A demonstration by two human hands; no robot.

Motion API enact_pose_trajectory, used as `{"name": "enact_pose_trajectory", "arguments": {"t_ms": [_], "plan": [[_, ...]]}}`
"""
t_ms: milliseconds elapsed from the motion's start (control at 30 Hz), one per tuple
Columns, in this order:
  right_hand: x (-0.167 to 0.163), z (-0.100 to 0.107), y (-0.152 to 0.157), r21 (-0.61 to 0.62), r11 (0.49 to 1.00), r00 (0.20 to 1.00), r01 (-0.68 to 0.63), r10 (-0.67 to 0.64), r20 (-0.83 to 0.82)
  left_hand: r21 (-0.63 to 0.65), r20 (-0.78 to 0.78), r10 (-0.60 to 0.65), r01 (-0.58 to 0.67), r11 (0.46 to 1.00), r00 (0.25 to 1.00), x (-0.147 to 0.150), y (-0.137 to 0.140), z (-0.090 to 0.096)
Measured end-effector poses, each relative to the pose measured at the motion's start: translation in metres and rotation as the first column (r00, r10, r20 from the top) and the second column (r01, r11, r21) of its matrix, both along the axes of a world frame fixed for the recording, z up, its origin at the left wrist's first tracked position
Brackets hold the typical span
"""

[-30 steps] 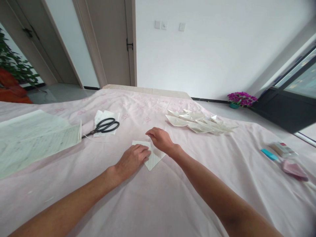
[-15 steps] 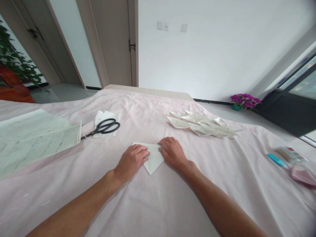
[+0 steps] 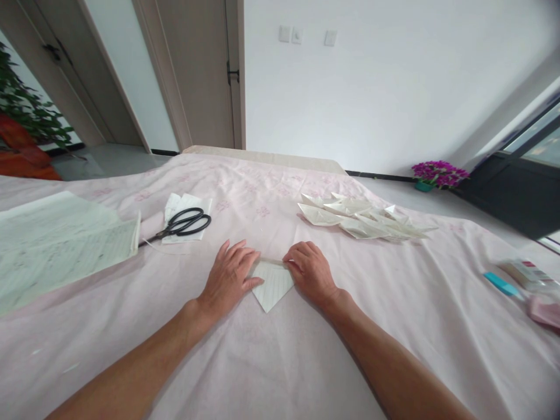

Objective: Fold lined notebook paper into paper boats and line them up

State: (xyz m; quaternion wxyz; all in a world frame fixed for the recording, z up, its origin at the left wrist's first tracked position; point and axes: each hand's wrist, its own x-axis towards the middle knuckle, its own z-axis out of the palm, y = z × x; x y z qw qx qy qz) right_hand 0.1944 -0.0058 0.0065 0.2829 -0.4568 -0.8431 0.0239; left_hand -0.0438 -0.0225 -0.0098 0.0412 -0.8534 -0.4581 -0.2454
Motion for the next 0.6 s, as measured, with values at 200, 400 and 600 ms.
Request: {"name": "enact_pose_trajectory", "arguments": {"t_ms": [200,400,600], "plan": [[0.0016,-0.0001,-0.0046,0.009,1.000,0.999,0.007,-0.007,0.049,0.031,0.017,-0.037,0.036,0.999,0.999,0.0013,-0.0019,-0.0019],[0.0021,-0.0043,-0.0056,0.061,0.998,0.995,-0.013,0.007,0.098,0.017,-0.004,-0.040,0.040,0.999,0.999,0.0030,-0.0035,-0.0047],[0.0015,-0.0028,-0.0058,0.096,0.994,0.990,-0.042,0.028,0.135,0.022,-0.024,-0.029,0.030,0.999,0.999,0.0042,-0.0047,-0.0024]]}}
